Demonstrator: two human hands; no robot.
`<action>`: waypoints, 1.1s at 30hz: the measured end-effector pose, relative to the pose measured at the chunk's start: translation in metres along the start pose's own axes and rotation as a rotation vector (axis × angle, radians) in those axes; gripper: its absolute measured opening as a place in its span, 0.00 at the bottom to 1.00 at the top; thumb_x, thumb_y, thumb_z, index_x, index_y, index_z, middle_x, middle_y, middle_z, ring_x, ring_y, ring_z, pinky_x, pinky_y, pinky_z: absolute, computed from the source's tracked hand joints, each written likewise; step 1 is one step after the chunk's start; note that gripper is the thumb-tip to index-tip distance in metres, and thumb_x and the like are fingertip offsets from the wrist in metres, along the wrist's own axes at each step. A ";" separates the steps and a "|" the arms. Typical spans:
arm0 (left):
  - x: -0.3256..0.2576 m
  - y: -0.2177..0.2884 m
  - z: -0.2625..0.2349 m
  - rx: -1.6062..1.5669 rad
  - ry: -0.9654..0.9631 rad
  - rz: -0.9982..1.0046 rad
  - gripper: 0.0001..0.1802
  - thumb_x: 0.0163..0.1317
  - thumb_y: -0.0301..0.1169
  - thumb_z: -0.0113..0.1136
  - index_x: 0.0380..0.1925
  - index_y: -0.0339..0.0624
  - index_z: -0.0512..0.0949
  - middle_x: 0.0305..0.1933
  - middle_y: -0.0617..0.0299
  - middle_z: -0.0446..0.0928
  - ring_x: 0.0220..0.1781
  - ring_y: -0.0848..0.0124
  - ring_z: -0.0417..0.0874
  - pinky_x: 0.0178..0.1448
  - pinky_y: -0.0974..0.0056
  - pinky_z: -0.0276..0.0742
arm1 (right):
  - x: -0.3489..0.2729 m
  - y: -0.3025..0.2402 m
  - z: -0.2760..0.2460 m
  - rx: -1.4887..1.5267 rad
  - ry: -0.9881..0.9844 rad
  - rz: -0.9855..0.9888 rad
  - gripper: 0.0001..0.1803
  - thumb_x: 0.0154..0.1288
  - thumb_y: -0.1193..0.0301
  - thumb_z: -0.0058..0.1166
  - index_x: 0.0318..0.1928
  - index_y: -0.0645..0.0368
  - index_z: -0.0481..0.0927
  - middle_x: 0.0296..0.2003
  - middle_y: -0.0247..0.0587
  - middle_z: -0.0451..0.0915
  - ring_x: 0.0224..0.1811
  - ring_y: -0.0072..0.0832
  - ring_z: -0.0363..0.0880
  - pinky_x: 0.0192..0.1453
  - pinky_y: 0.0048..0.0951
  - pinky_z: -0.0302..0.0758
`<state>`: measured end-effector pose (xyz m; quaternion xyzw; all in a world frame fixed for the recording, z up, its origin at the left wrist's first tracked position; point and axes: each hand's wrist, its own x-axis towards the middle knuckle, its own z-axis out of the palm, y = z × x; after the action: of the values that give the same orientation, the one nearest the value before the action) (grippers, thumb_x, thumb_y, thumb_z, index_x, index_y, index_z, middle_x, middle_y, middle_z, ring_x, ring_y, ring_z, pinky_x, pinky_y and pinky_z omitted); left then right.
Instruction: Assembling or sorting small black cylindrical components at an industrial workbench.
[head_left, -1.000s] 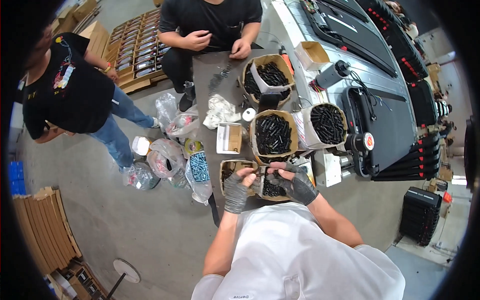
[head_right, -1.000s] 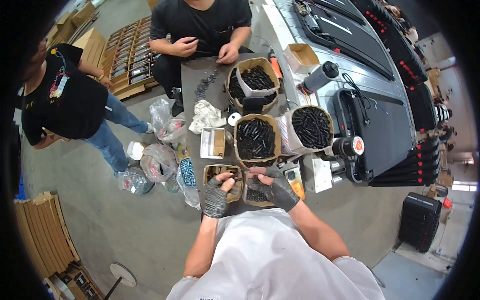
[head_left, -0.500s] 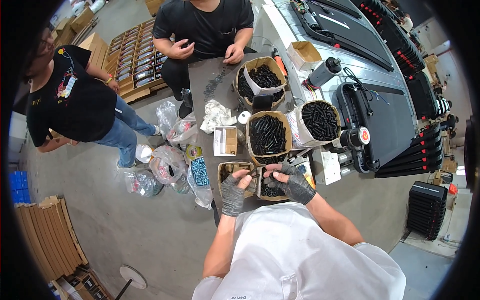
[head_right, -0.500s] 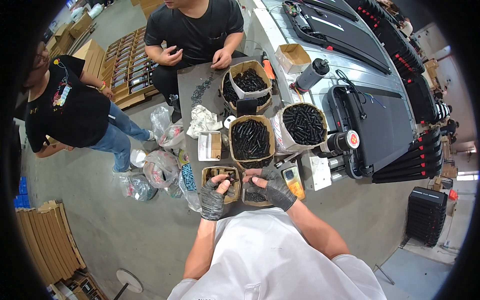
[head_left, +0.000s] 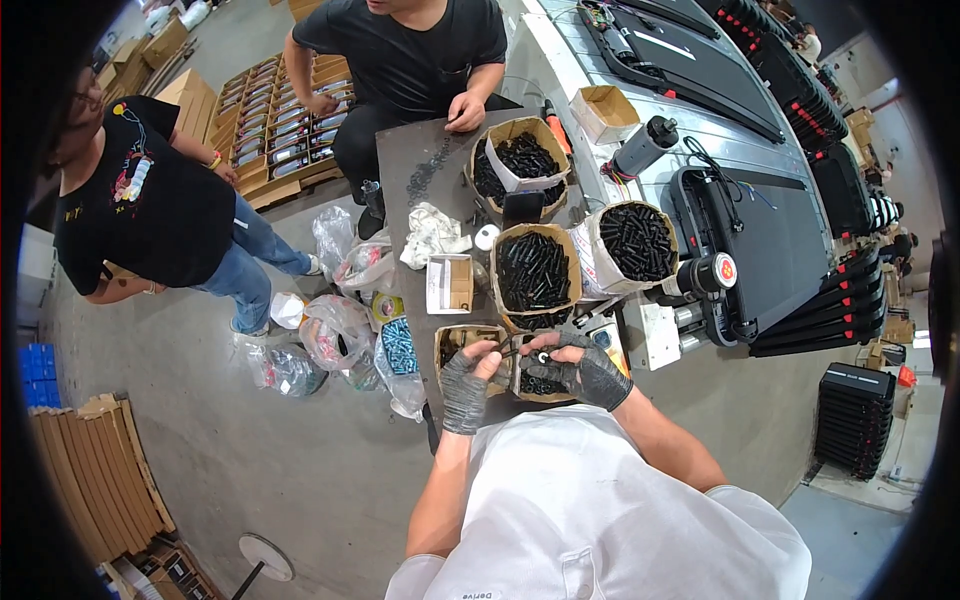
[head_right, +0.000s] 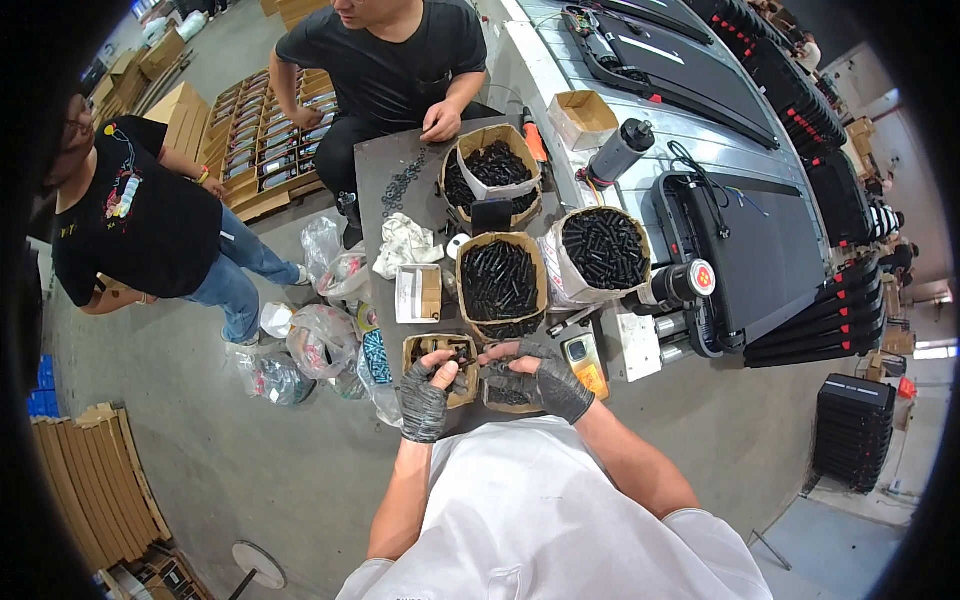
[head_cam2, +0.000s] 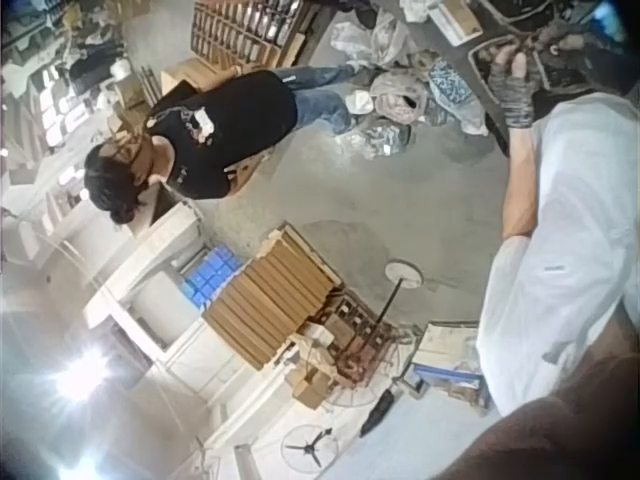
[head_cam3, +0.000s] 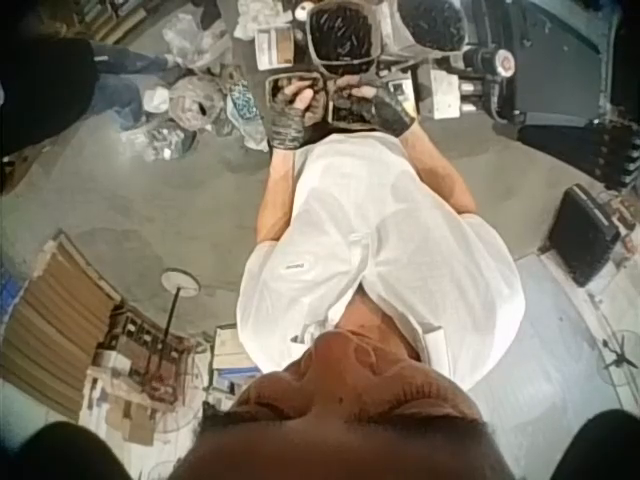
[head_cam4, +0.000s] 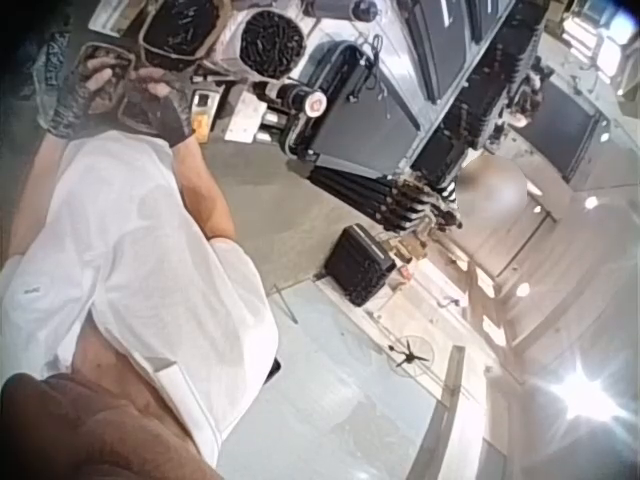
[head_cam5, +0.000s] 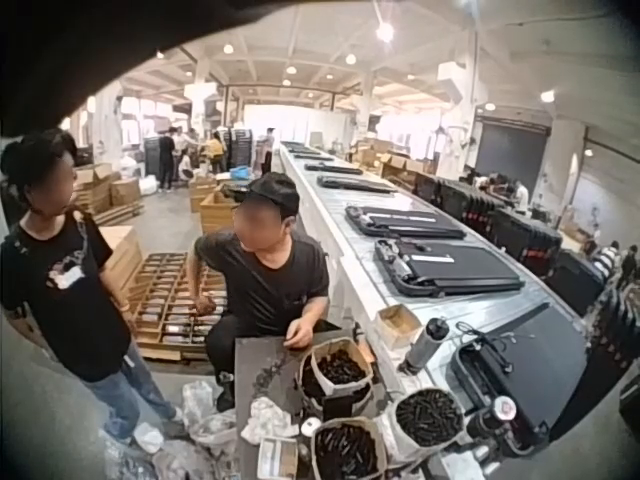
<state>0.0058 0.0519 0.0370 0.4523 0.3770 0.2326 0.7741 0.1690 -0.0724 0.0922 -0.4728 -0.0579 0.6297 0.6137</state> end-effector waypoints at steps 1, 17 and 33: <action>-0.001 0.001 0.000 0.000 0.000 -0.001 0.13 0.60 0.30 0.65 0.44 0.39 0.81 0.36 0.64 0.80 0.37 0.75 0.79 0.43 0.70 0.75 | 0.000 0.000 0.000 0.000 0.000 0.001 0.27 0.56 0.71 0.47 0.57 0.68 0.72 0.55 0.47 0.76 0.57 0.32 0.74 0.65 0.31 0.70; -0.004 -0.001 0.001 0.039 -0.005 -0.005 0.13 0.60 0.31 0.65 0.43 0.38 0.80 0.37 0.63 0.81 0.38 0.75 0.79 0.45 0.70 0.74 | 0.001 0.007 -0.003 -0.179 0.007 -0.092 0.19 0.68 0.69 0.50 0.55 0.66 0.75 0.51 0.41 0.79 0.55 0.27 0.75 0.63 0.28 0.71; 0.005 0.003 0.005 0.096 -0.034 0.031 0.13 0.60 0.29 0.65 0.43 0.36 0.81 0.36 0.63 0.81 0.39 0.75 0.79 0.45 0.70 0.75 | 0.000 0.003 0.004 -0.214 -0.007 -0.043 0.22 0.70 0.67 0.48 0.61 0.62 0.67 0.40 0.40 0.79 0.45 0.25 0.78 0.53 0.28 0.76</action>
<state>0.0126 0.0539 0.0391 0.4984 0.3674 0.2183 0.7542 0.1640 -0.0709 0.0918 -0.5322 -0.1371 0.6082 0.5728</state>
